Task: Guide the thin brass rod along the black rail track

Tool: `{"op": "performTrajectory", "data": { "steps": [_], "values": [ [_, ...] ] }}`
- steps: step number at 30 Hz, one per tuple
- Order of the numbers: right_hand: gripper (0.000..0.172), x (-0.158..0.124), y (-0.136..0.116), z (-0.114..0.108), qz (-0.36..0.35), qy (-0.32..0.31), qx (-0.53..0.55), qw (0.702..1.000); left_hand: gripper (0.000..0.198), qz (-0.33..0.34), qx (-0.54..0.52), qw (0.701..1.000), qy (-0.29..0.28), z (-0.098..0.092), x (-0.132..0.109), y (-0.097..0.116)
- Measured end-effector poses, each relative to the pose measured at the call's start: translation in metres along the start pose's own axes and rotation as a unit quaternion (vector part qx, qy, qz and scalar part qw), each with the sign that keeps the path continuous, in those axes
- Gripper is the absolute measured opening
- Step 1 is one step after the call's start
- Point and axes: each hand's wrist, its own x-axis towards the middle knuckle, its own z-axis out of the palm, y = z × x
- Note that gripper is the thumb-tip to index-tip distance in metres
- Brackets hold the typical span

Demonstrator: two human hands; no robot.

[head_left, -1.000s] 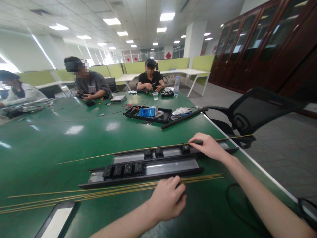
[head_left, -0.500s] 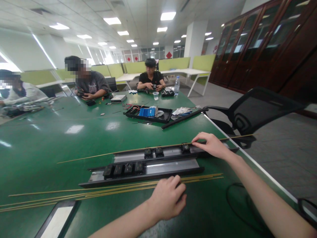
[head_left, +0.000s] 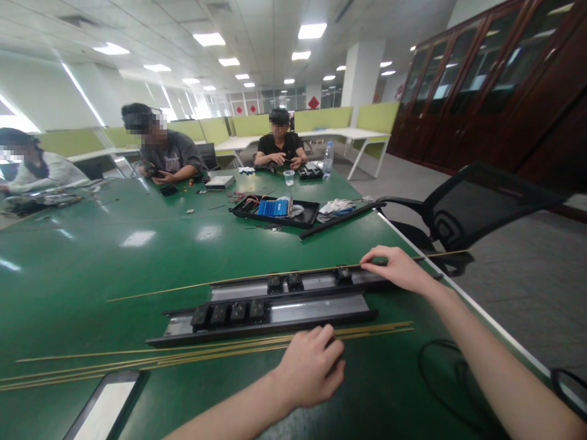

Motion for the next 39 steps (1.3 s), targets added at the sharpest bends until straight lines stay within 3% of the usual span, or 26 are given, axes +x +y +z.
{"op": "performTrajectory", "data": {
  "steps": [39],
  "values": [
    [0.033, -0.010, 0.021, -0.033, 0.062, -0.013, -0.023, 0.998, 0.007, 0.000, -0.008, 1.000, 0.007, -0.001, -0.002, -0.001]
  ]
}}
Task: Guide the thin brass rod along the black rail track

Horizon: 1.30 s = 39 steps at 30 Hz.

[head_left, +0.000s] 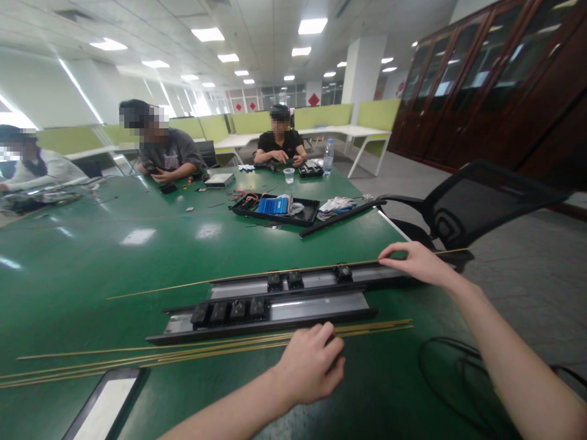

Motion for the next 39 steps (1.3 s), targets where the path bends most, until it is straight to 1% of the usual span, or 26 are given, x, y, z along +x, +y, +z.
{"op": "performTrajectory", "data": {
  "steps": [6, 18, 29, 35, 39],
  "values": [
    [0.031, -0.001, -0.004, -0.003, 0.012, -0.004, 0.002, 1.000, 0.007, -0.002, 0.002, 1.000, -0.001, 0.001, 0.000, 0.000],
    [0.036, -0.002, 0.009, -0.007, 0.016, 0.005, -0.001, 1.000, 0.007, -0.001, 0.000, 1.000, -0.001, 0.002, 0.000, -0.001],
    [0.035, -0.004, 0.011, -0.012, 0.026, 0.002, -0.004, 1.000, 0.007, 0.000, 0.003, 1.000, -0.003, 0.001, 0.000, -0.001],
    [0.030, -0.005, 0.017, -0.015, 0.039, -0.004, -0.005, 0.999, 0.008, -0.002, 0.008, 1.000, -0.008, 0.002, 0.000, -0.002],
    [0.032, -0.005, 0.020, -0.017, 0.046, -0.002, -0.006, 0.999, 0.009, -0.003, 0.007, 1.000, -0.010, 0.003, -0.001, -0.002]
  ]
}}
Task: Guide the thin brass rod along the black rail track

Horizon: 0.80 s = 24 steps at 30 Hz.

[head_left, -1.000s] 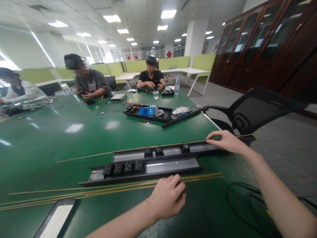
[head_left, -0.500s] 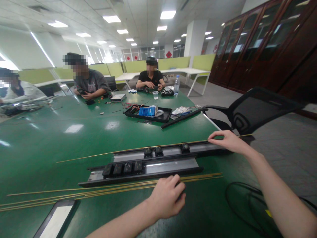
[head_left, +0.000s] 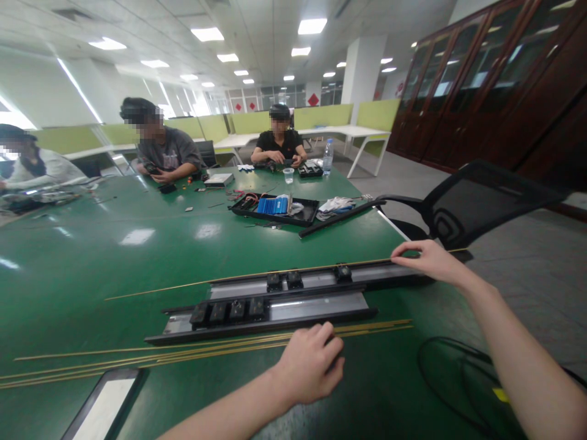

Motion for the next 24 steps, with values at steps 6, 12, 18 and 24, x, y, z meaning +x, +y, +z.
{"op": "performTrajectory", "data": {
  "steps": [6, 12, 18, 24],
  "values": [
    [0.036, 0.001, 0.004, -0.003, 0.010, -0.005, 0.002, 1.000, 0.008, 0.004, 0.001, 1.000, -0.004, -0.001, 0.000, 0.001],
    [0.039, -0.003, 0.004, -0.006, 0.032, -0.003, 0.007, 0.999, 0.009, 0.004, 0.002, 1.000, -0.005, 0.000, 0.000, 0.000],
    [0.046, -0.007, 0.010, -0.009, 0.050, -0.006, 0.014, 0.999, 0.008, 0.005, -0.001, 1.000, -0.003, -0.001, 0.001, -0.002],
    [0.043, -0.006, 0.019, -0.013, 0.060, 0.005, 0.002, 0.998, 0.009, 0.006, 0.000, 1.000, -0.001, -0.001, 0.000, -0.001]
  ]
}}
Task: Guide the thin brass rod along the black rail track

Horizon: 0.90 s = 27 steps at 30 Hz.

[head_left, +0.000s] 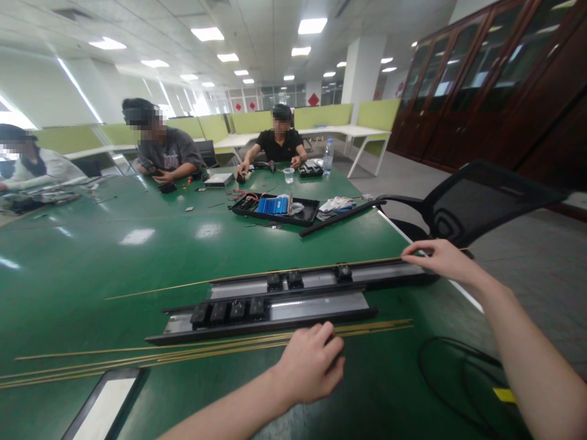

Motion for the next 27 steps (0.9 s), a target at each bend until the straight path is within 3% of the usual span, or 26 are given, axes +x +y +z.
{"op": "performTrajectory", "data": {
  "steps": [17, 27],
  "values": [
    [0.044, -0.001, 0.031, -0.010, 0.033, 0.020, 0.005, 0.999, 0.009, 0.000, -0.001, 1.000, -0.001, 0.001, 0.001, -0.001],
    [0.045, -0.005, 0.026, -0.017, 0.054, 0.028, -0.016, 0.998, 0.009, -0.001, -0.001, 1.000, 0.003, 0.003, 0.001, -0.002]
  ]
}}
